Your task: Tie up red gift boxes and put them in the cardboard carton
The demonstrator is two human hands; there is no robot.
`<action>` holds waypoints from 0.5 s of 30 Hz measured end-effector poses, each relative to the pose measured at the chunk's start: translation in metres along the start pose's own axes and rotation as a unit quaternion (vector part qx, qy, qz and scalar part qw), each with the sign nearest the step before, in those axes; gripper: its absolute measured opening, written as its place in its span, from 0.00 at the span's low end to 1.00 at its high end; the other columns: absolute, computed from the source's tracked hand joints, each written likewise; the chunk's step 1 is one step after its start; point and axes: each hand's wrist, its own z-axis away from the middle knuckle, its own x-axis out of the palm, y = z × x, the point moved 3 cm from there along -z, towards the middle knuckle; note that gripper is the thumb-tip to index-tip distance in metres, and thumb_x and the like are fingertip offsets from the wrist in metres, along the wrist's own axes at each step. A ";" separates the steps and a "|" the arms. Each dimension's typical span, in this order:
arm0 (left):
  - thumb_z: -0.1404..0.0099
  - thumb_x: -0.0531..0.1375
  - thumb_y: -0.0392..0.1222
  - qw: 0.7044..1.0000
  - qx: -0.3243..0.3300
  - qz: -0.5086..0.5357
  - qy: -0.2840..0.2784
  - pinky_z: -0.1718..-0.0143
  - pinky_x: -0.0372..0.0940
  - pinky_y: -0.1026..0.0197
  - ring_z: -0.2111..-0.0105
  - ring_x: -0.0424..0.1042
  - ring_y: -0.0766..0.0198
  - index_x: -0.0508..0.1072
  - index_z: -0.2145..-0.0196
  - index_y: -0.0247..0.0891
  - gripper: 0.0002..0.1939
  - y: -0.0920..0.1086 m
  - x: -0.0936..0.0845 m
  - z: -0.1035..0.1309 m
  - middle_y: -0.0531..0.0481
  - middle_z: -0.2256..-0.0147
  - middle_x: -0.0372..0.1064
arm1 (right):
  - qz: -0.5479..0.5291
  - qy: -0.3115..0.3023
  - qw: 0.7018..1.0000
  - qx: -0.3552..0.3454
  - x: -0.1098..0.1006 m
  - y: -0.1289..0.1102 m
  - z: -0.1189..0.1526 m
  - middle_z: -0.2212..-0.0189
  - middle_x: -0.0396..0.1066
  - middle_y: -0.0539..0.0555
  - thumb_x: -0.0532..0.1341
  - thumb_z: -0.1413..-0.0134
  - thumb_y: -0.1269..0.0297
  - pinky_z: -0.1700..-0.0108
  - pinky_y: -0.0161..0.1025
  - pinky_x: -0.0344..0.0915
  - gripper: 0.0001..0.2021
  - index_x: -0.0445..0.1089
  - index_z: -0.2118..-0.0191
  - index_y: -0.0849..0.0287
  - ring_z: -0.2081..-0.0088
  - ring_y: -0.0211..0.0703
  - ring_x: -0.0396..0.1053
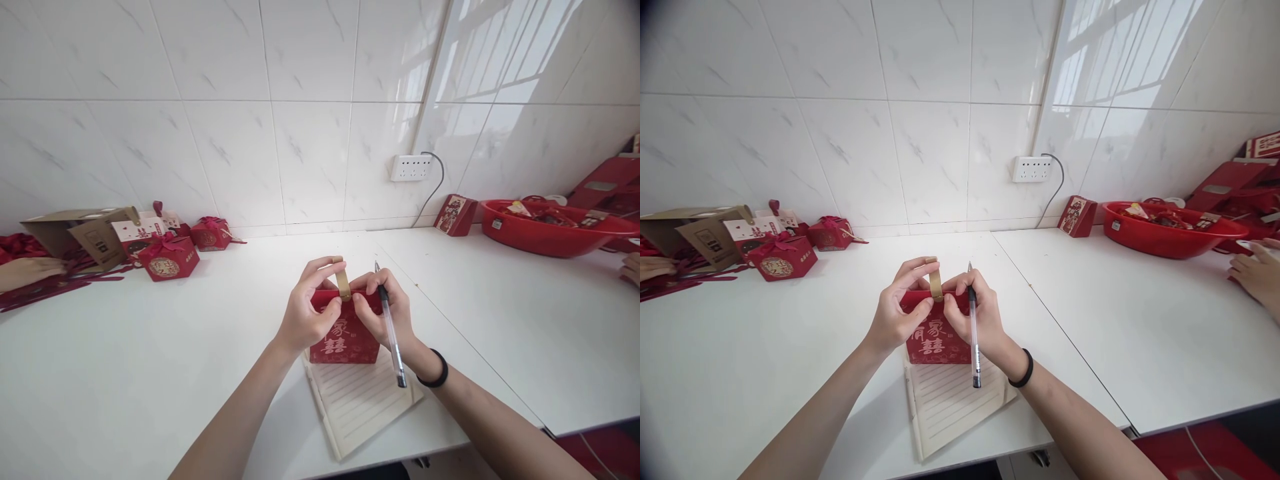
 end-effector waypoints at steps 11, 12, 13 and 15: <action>0.43 0.55 0.29 1.000 -0.004 0.004 0.000 0.64 0.69 0.63 0.68 0.68 0.71 0.68 0.50 0.43 0.23 -0.003 0.000 0.000 0.45 0.47 0.57 | 0.002 0.008 1.000 0.003 0.001 0.000 -0.002 0.72 0.69 0.48 0.56 0.52 0.75 0.71 0.34 0.61 0.11 0.51 0.71 0.55 0.74 0.36 0.64; 0.43 0.55 0.29 1.000 -0.004 0.005 -0.001 0.64 0.69 0.63 0.68 0.68 0.71 0.68 0.50 0.43 0.23 -0.003 0.001 0.001 0.45 0.47 0.57 | 0.002 0.008 1.000 0.002 0.000 0.001 -0.001 0.72 0.69 0.48 0.56 0.52 0.75 0.71 0.34 0.61 0.11 0.51 0.70 0.55 0.74 0.36 0.64; 0.43 0.55 0.29 1.000 -0.003 0.006 -0.001 0.64 0.69 0.64 0.68 0.68 0.71 0.68 0.50 0.43 0.23 -0.003 0.001 0.001 0.45 0.47 0.57 | 0.001 0.008 1.000 0.000 0.000 0.001 -0.001 0.72 0.69 0.48 0.56 0.52 0.75 0.71 0.34 0.61 0.11 0.52 0.70 0.55 0.73 0.36 0.64; 0.43 0.55 0.28 1.000 -0.001 0.002 -0.002 0.63 0.69 0.64 0.68 0.68 0.71 0.68 0.50 0.43 0.23 -0.002 0.001 0.001 0.45 0.47 0.57 | 0.000 0.007 1.000 -0.008 0.000 0.001 -0.001 0.72 0.69 0.48 0.57 0.50 0.74 0.70 0.34 0.61 0.10 0.53 0.70 0.55 0.73 0.36 0.64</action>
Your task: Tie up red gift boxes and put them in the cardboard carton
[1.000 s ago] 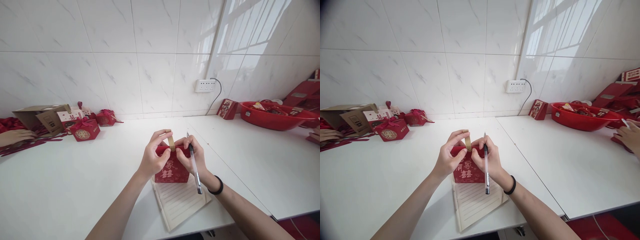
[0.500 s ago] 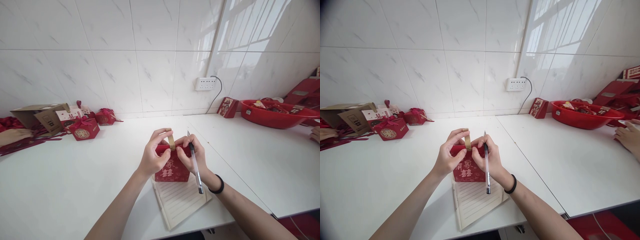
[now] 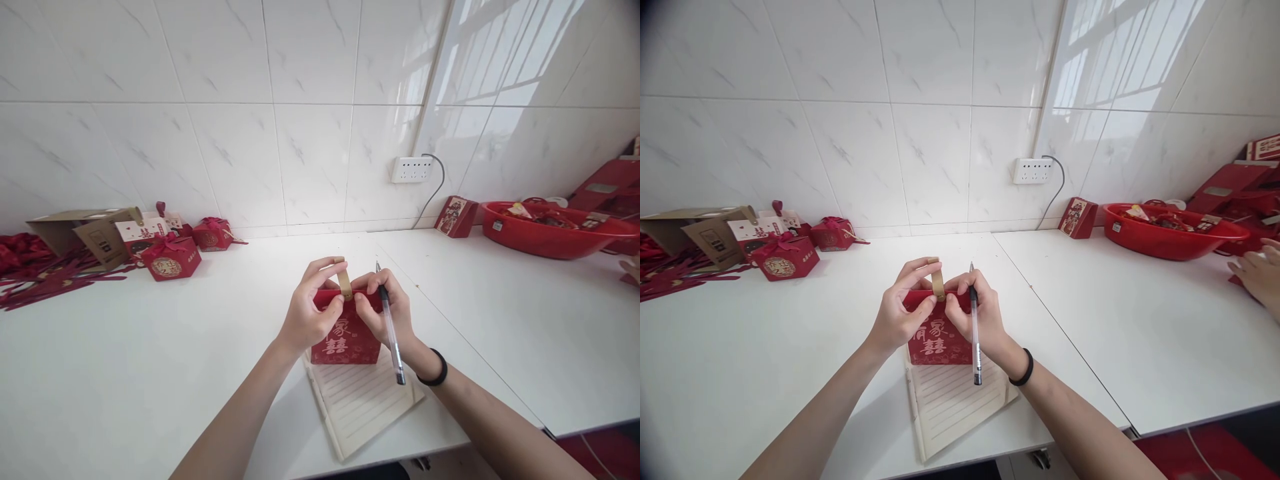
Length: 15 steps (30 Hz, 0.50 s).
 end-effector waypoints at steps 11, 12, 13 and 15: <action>0.44 0.54 0.28 1.000 0.006 0.004 -0.004 0.63 0.69 0.63 0.67 0.69 0.71 0.68 0.50 0.43 0.24 0.001 -0.001 0.000 0.45 0.47 0.57 | 0.003 -0.003 1.000 0.000 0.000 0.002 0.002 0.71 0.69 0.49 0.57 0.49 0.73 0.68 0.35 0.62 0.10 0.53 0.69 0.55 0.71 0.37 0.66; 0.44 0.54 0.28 1.000 0.006 0.004 -0.004 0.63 0.69 0.63 0.67 0.69 0.71 0.68 0.50 0.43 0.24 0.001 -0.001 0.000 0.45 0.47 0.57 | 0.003 -0.003 1.000 0.000 0.000 0.002 0.002 0.71 0.69 0.49 0.57 0.49 0.73 0.68 0.35 0.62 0.10 0.53 0.69 0.55 0.71 0.37 0.66; 0.43 0.54 0.28 1.000 0.005 0.005 -0.004 0.63 0.69 0.64 0.67 0.69 0.71 0.68 0.50 0.43 0.24 0.001 -0.001 0.000 0.45 0.47 0.57 | 0.003 -0.003 1.000 -0.001 0.000 0.002 0.001 0.71 0.69 0.49 0.57 0.49 0.73 0.69 0.35 0.62 0.10 0.54 0.69 0.55 0.72 0.37 0.66; 0.43 0.54 0.28 1.000 0.004 0.004 -0.003 0.64 0.69 0.64 0.67 0.68 0.71 0.69 0.51 0.43 0.23 0.000 -0.001 0.000 0.45 0.47 0.57 | 0.003 -0.001 1.000 -0.001 0.000 0.002 0.001 0.71 0.69 0.49 0.57 0.49 0.73 0.69 0.35 0.62 0.10 0.54 0.69 0.55 0.72 0.37 0.66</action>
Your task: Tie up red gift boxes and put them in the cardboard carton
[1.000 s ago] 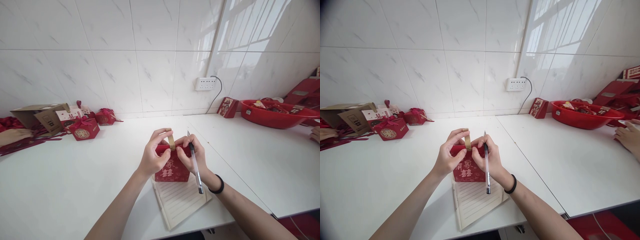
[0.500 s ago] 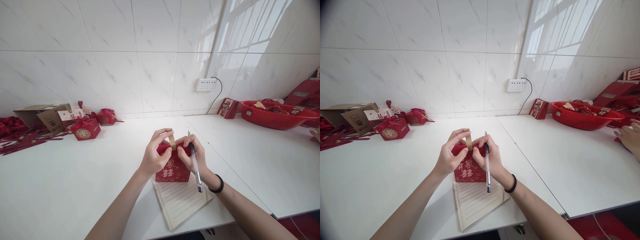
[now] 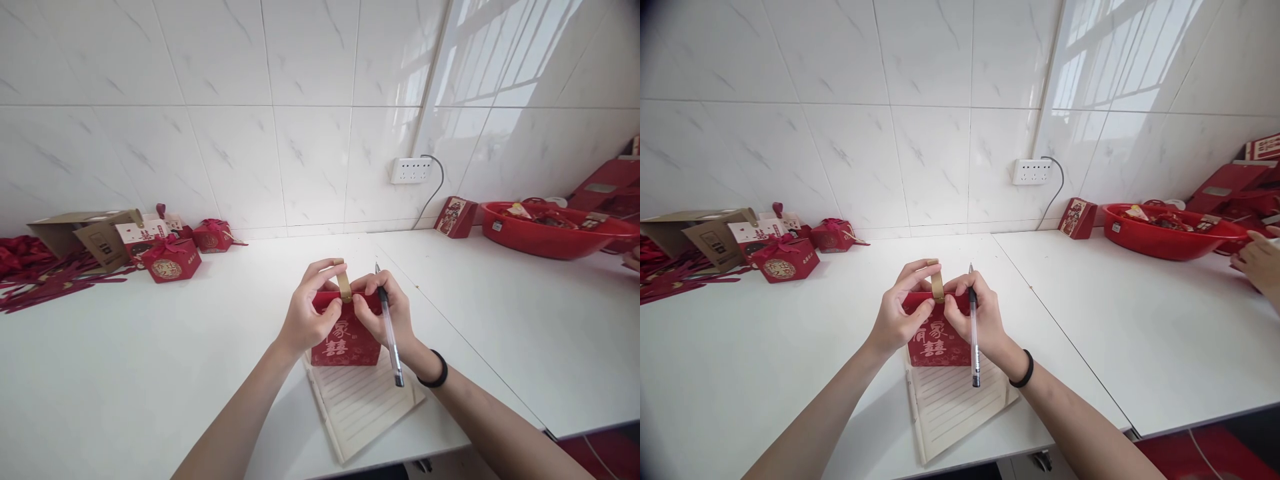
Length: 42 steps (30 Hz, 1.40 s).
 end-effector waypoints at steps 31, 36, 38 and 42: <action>0.42 0.57 0.32 1.000 0.000 0.001 0.005 0.62 0.69 0.61 0.68 0.68 0.69 0.68 0.51 0.42 0.21 0.001 0.001 0.000 0.43 0.47 0.58 | 0.040 0.010 0.999 -0.007 -0.001 -0.006 -0.001 0.71 0.71 0.49 0.57 0.49 0.72 0.69 0.36 0.63 0.09 0.55 0.70 0.55 0.72 0.39 0.67; 0.41 0.56 0.31 1.000 -0.008 -0.007 0.007 0.61 0.69 0.62 0.66 0.68 0.70 0.68 0.50 0.43 0.21 -0.001 0.001 -0.001 0.45 0.47 0.58 | 0.014 0.000 1.000 0.019 0.000 -0.002 -0.002 0.72 0.70 0.48 0.57 0.51 0.72 0.70 0.36 0.62 0.11 0.51 0.72 0.55 0.73 0.38 0.65; 0.41 0.56 0.31 1.000 -0.007 -0.011 0.005 0.60 0.69 0.61 0.66 0.69 0.69 0.68 0.50 0.43 0.21 -0.001 0.001 0.000 0.45 0.47 0.58 | 0.009 -0.005 1.000 0.029 0.000 -0.001 -0.003 0.72 0.71 0.49 0.57 0.52 0.72 0.71 0.36 0.61 0.11 0.50 0.72 0.55 0.73 0.38 0.65; 0.40 0.55 0.32 1.000 -0.014 -0.012 0.003 0.60 0.69 0.60 0.65 0.69 0.68 0.68 0.50 0.44 0.21 -0.001 0.000 0.000 0.45 0.46 0.58 | 0.017 -0.013 0.999 0.043 -0.001 -0.004 -0.004 0.72 0.71 0.49 0.56 0.54 0.72 0.72 0.36 0.62 0.11 0.50 0.73 0.55 0.73 0.38 0.65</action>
